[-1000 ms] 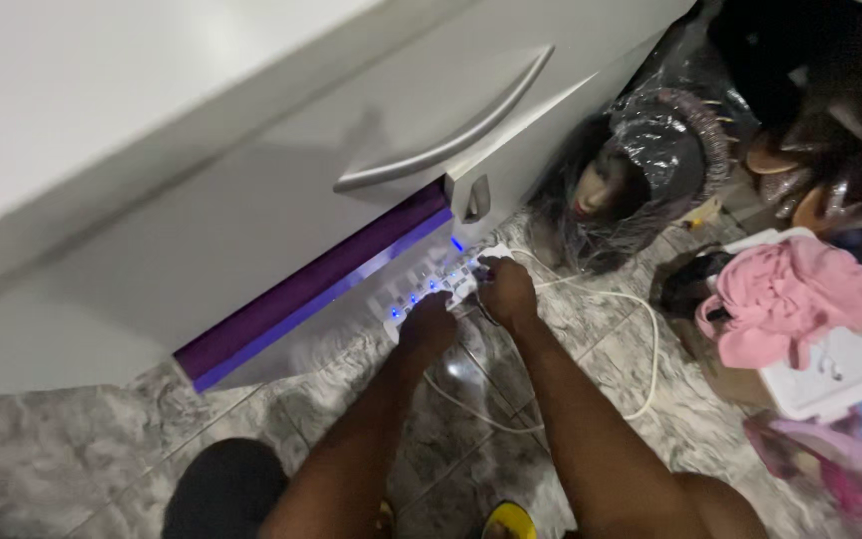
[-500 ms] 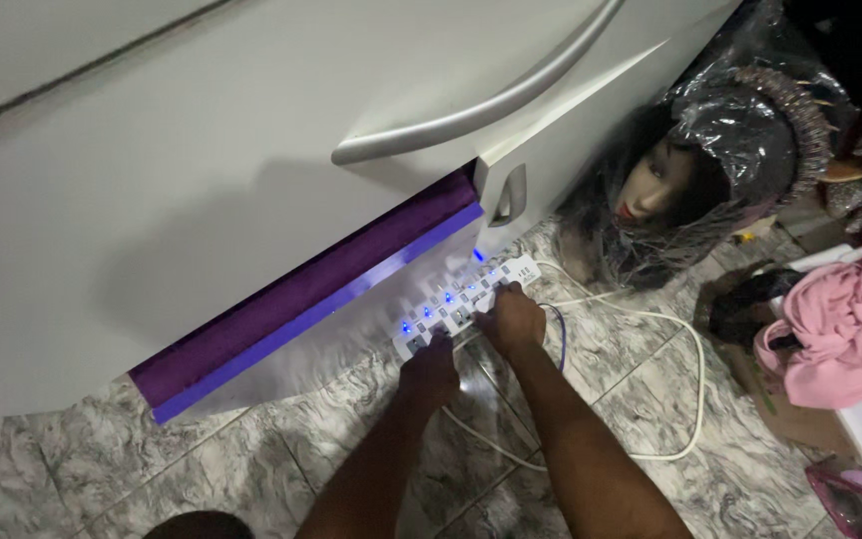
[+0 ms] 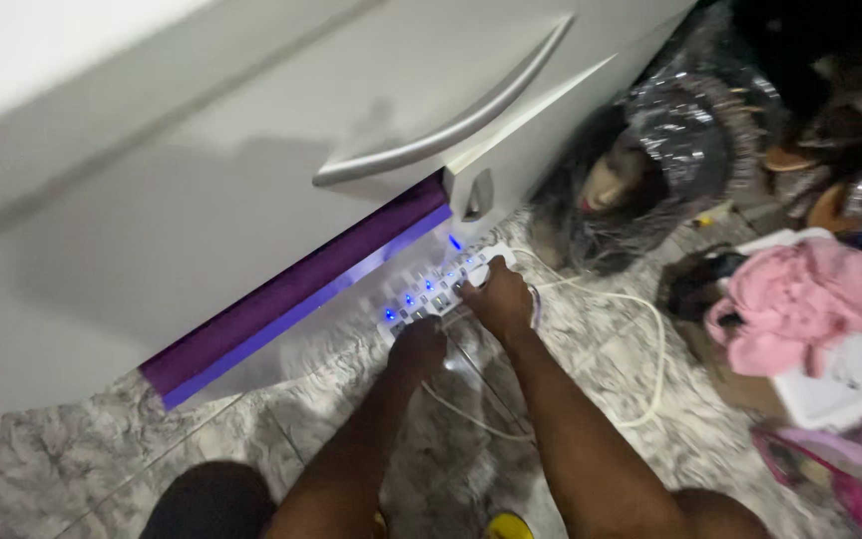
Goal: The person picks up a laptop from a vanity desk, opens a laptop bag on the bed, and places the laptop inside. They gather a charger and cables from the floor, unplug them from a power strip, coil them, and put them in the bag, then add a phone, a small card-like item, and a water bottle before adjusting the bag's contents.
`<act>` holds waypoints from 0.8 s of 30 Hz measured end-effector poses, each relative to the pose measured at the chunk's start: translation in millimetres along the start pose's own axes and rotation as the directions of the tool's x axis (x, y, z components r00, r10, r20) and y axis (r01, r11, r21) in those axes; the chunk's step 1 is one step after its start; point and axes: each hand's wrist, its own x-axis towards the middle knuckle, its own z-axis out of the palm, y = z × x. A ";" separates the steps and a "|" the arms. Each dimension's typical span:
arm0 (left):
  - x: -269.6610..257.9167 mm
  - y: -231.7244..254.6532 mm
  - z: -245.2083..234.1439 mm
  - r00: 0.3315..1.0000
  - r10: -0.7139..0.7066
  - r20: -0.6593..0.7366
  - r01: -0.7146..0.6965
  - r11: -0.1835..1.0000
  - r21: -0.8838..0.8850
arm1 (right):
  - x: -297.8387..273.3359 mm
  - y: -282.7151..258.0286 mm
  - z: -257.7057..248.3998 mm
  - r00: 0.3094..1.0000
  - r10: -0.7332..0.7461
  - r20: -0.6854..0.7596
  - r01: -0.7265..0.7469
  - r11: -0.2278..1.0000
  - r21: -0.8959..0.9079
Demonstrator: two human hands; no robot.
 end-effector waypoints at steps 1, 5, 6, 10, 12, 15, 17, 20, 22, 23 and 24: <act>0.2 12.2 -7.4 0.993 -0.078 -0.088 0.066 0.989 -0.134 | -8.1 -2.8 -13.8 0.999 -0.006 -0.052 0.009 0.998 0.058; 10.5 89.9 -87.4 0.796 -0.244 0.554 0.446 0.855 -0.264 | -43.1 -29.5 -84.6 0.980 0.037 -0.197 0.027 0.950 0.311; -0.7 120.5 -111.5 0.715 -0.325 0.619 0.681 0.524 -0.511 | -53.3 -36.9 -105.7 0.972 0.068 -0.225 0.021 0.928 0.372; -10.0 229.2 -204.3 0.356 -0.335 0.873 0.886 -0.175 -0.428 | -103.5 -67.0 -191.1 0.971 0.093 -0.220 0.065 0.783 0.619; -7.5 273.3 -236.3 0.355 -0.158 0.921 0.852 -0.351 -0.389 | -129.3 -88.6 -231.9 0.964 0.175 -0.200 0.050 0.621 0.782; 5.6 326.7 -266.6 0.520 -0.151 0.841 0.638 -0.586 -0.500 | -175.1 -116.8 -296.9 0.949 0.315 -0.032 -0.085 0.352 0.932; 1.1 348.3 -294.0 0.595 -0.203 0.778 0.523 -0.637 -0.566 | -214.0 -135.7 -335.6 0.925 0.364 0.105 -0.182 0.184 0.966; 7.1 388.7 -349.2 0.622 -0.172 0.764 0.608 -0.509 -0.610 | -257.8 -158.4 -397.0 0.898 0.412 0.154 -0.208 0.088 0.974; 6.6 424.9 -389.1 0.626 -0.163 0.763 0.710 -0.285 -0.643 | -281.6 -171.5 -427.4 0.883 0.460 0.091 -0.185 0.162 0.969; 5.3 445.2 -407.7 0.650 -0.124 0.750 0.740 -0.122 -0.661 | -290.4 -175.7 -440.0 0.877 0.474 0.083 -0.177 0.157 0.972; 0.4 467.2 -424.6 0.666 -0.079 0.741 0.745 0.043 -0.665 | -299.9 -179.1 -450.7 0.868 0.490 0.076 -0.171 0.153 0.973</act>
